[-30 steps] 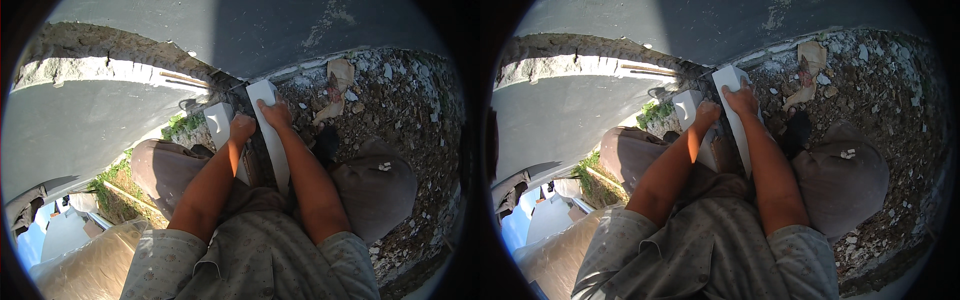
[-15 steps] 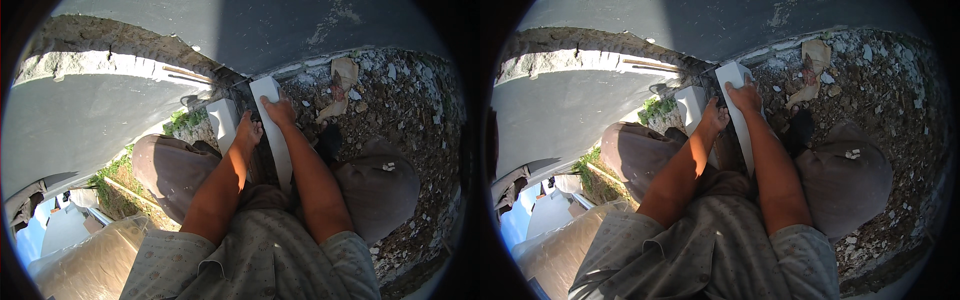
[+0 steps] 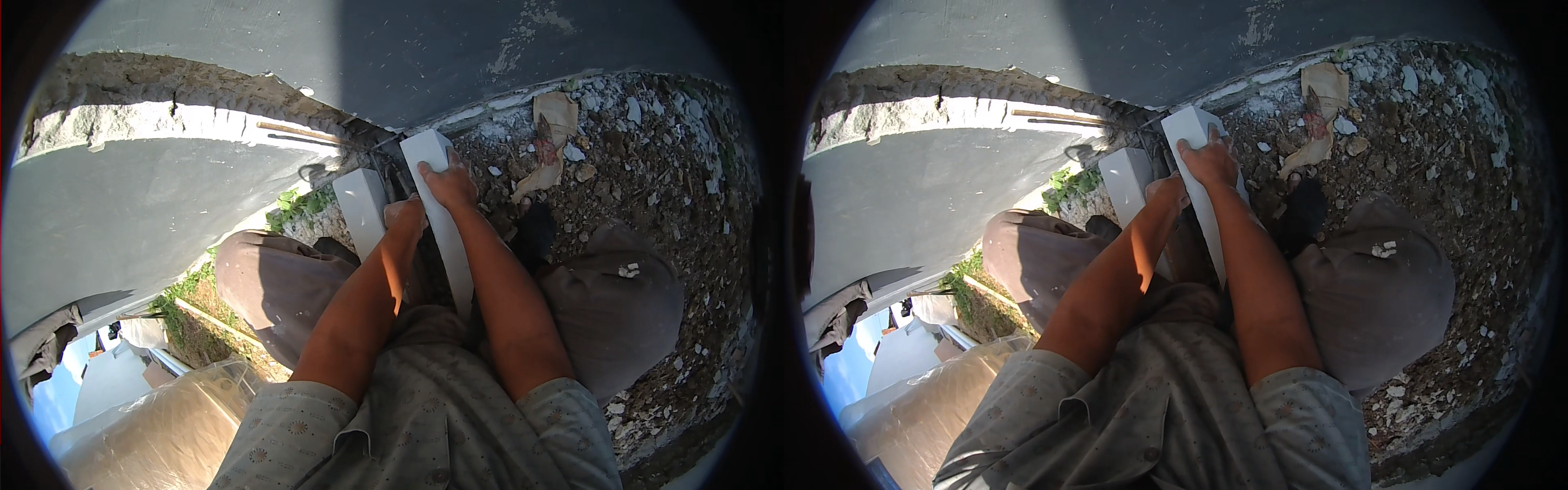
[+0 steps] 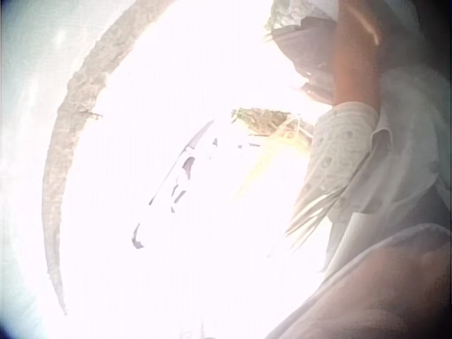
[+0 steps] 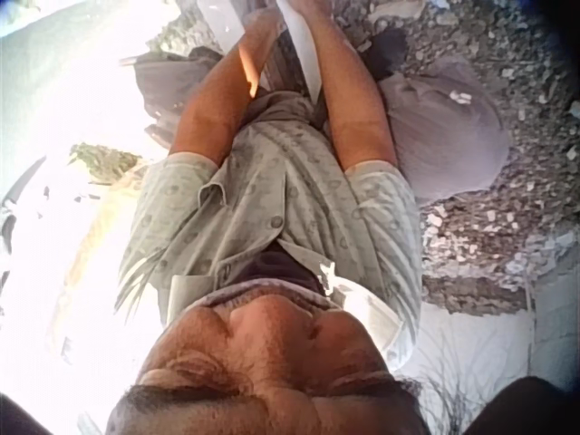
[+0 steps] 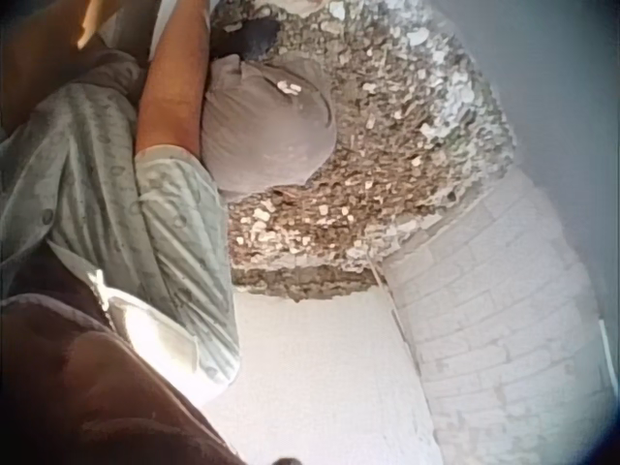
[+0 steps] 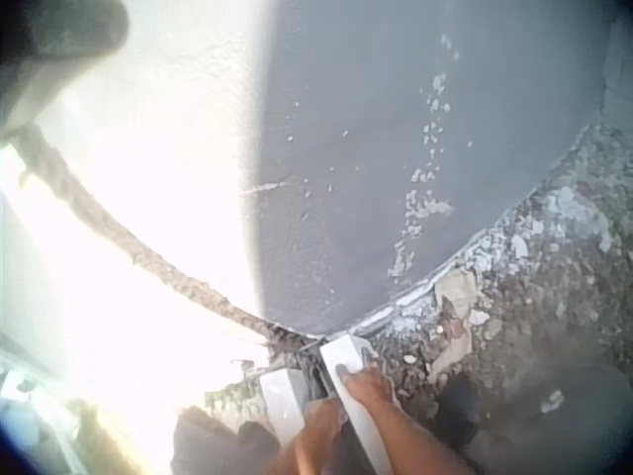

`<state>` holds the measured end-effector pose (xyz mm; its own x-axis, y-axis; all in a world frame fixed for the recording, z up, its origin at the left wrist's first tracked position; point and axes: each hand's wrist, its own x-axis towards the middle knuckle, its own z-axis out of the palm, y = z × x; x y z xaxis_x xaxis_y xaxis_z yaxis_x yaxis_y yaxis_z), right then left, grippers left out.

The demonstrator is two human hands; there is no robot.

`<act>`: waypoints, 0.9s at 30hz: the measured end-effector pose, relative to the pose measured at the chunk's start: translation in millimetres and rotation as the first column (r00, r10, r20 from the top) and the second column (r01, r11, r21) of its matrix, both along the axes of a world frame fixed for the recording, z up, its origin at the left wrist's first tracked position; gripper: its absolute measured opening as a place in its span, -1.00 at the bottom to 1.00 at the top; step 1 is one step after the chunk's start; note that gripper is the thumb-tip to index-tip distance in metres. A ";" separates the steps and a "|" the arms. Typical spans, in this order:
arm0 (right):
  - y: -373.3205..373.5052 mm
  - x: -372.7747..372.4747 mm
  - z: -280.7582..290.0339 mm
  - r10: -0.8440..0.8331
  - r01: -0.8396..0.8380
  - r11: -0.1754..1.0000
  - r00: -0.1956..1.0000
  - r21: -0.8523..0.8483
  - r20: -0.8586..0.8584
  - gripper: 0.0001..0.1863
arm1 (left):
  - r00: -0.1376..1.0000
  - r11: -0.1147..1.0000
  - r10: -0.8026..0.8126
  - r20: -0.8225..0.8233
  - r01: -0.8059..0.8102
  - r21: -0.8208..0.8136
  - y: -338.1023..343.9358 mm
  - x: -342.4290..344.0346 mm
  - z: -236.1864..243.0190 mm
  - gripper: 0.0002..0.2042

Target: Connecting and securing PVC pipes within a wall cutout.

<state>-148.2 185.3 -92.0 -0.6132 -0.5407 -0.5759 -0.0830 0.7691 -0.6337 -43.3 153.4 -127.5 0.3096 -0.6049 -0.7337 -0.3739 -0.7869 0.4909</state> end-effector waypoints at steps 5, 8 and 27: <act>0.0 -3.2 0.5 0.003 -0.005 1.000 0.994 0.014 0.106 -0.10 | 0.987 0.991 -0.086 0.133 0.098 -0.090 4.5 4.4 -11.8 -0.68; -0.3 -3.3 0.5 -0.010 0.007 1.000 0.994 0.030 0.108 -0.10 | 0.986 0.987 -0.102 0.134 0.117 -0.109 4.1 4.6 -11.4 -0.67; 1.9 -5.4 3.4 0.012 -0.013 1.000 0.993 0.014 0.115 -0.10 | 0.796 0.845 -0.529 0.294 0.524 0.103 -16.2 9.6 20.9 -0.65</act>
<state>-153.6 187.1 -88.6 -0.5356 -0.5390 -0.6501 -0.0195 0.7776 -0.6285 -33.7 137.2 -106.6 0.1516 -0.7285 -0.6681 -0.8589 -0.4315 0.2757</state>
